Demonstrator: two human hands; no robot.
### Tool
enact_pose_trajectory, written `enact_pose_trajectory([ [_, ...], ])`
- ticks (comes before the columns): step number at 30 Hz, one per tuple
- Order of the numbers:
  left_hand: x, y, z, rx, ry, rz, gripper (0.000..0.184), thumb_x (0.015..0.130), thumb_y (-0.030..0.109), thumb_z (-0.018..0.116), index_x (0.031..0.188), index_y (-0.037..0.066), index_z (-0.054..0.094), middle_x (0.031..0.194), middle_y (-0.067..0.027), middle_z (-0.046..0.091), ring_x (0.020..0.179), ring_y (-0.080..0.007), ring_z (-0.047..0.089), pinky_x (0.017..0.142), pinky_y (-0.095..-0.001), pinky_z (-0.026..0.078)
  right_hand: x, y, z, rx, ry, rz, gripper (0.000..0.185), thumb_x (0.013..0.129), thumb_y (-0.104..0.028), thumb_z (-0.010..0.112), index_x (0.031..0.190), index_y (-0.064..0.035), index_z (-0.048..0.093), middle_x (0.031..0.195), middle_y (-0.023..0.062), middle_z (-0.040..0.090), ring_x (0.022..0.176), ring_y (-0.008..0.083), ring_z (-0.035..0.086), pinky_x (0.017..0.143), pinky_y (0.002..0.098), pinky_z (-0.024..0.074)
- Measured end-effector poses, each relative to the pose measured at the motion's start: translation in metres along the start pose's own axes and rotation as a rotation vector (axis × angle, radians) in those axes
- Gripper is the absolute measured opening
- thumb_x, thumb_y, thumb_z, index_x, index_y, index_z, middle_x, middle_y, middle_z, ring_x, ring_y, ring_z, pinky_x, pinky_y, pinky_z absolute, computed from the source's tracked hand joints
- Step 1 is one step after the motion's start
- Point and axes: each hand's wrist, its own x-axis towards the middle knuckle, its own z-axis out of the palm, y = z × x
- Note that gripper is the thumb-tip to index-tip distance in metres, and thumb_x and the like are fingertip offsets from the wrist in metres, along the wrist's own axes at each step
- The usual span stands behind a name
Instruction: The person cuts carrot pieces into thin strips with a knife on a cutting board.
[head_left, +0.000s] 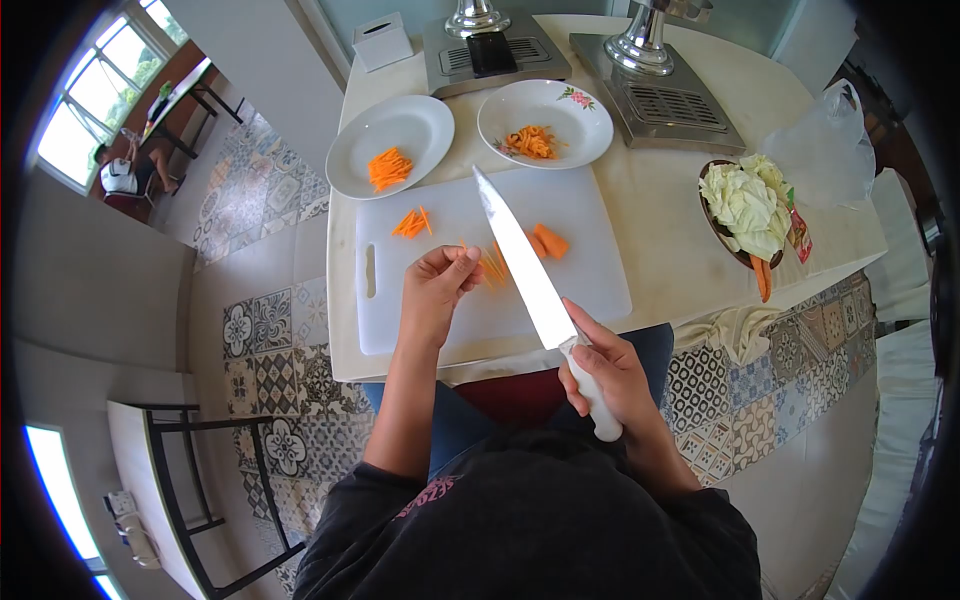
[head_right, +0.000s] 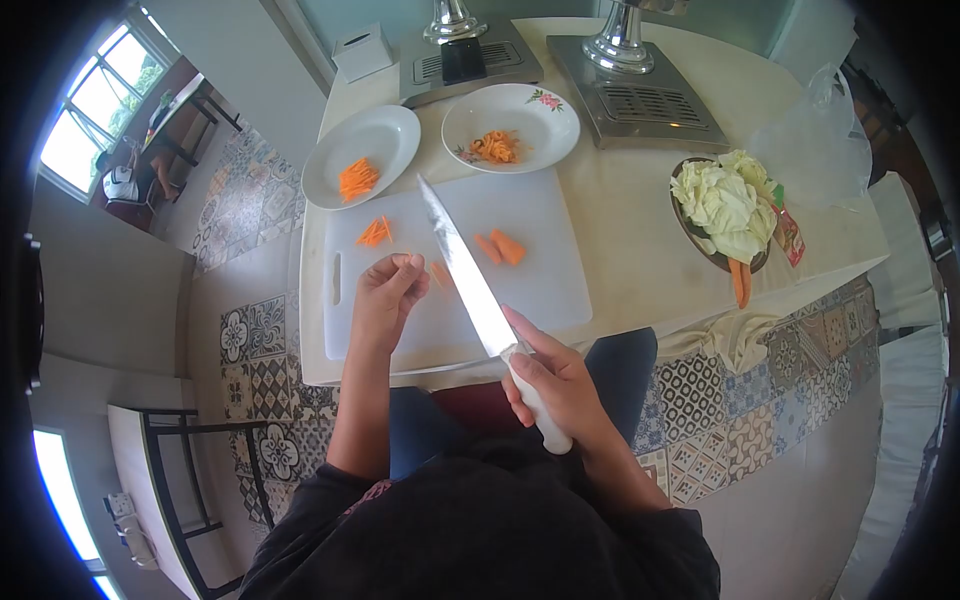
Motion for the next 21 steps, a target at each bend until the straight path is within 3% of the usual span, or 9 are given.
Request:
enact_pose_trajectory([
  [2, -0.004, 0.008, 0.001, 0.455, 0.129, 0.103, 0.024, 0.09, 0.021, 0.074, 0.093, -0.003, 0.073, 0.078, -0.0046, 0.072, 0.071, -0.0128, 0.065, 0.07, -0.0259, 0.05, 0.0, -0.004, -0.004, -0.162, 0.076, -0.028, 0.054, 0.104, -0.015, 0.051, 0.155, -0.0092, 0.034, 0.069, 0.0032, 0.056, 0.051, 0.0088, 0.051, 0.05, 0.0239, 0.0447],
  [5, -0.006, 0.004, -0.002, 0.749, 0.219, 0.183, 0.018, 0.087, 0.014, 0.074, 0.092, -0.004, 0.075, 0.077, -0.0108, 0.074, 0.069, -0.0149, 0.069, 0.065, -0.0277, 0.052, -0.004, -0.013, -0.009, -0.374, 0.135, 0.011, 0.052, 0.103, -0.013, 0.053, 0.153, -0.0101, 0.04, 0.068, 0.0022, 0.055, 0.052, 0.0066, 0.051, 0.05, 0.0235, 0.0462],
  [10, -0.014, 0.012, 0.004, 0.854, 0.238, 0.149, 0.016, 0.082, 0.012, 0.074, 0.089, -0.002, 0.076, 0.076, -0.0142, 0.073, 0.068, -0.0172, 0.07, 0.064, -0.0294, 0.053, -0.009, -0.029, -0.003, -0.521, 0.183, 0.191, 0.049, 0.104, -0.015, 0.051, 0.152, -0.0136, 0.043, 0.067, 0.0029, 0.056, 0.052, 0.0078, 0.053, 0.051, 0.0246, 0.0483],
  [17, -0.012, -0.001, 0.003, 0.934, 0.261, 0.28, 0.013, 0.08, 0.01, 0.074, 0.087, -0.001, 0.076, 0.076, -0.0124, 0.071, 0.066, -0.0248, 0.066, 0.067, -0.034, 0.052, -0.016, -0.033, -0.004, -0.409, 0.178, 0.246, 0.047, 0.105, -0.021, 0.05, 0.151, -0.0155, 0.044, 0.068, 0.0037, 0.056, 0.052, 0.0102, 0.056, 0.051, 0.0257, 0.05],
  [21, -0.024, -0.018, -0.002, 1.081, 0.242, 0.421, 0.021, 0.082, 0.011, 0.072, 0.101, 0.002, 0.075, 0.09, -0.0104, 0.067, 0.086, -0.0284, 0.061, 0.082, -0.0388, 0.048, -0.033, -0.032, -0.01, -0.357, 0.18, 0.308, 0.049, 0.103, -0.02, 0.053, 0.152, -0.0166, 0.043, 0.067, 0.0049, 0.059, 0.05, 0.0109, 0.056, 0.048, 0.0257, 0.0487],
])
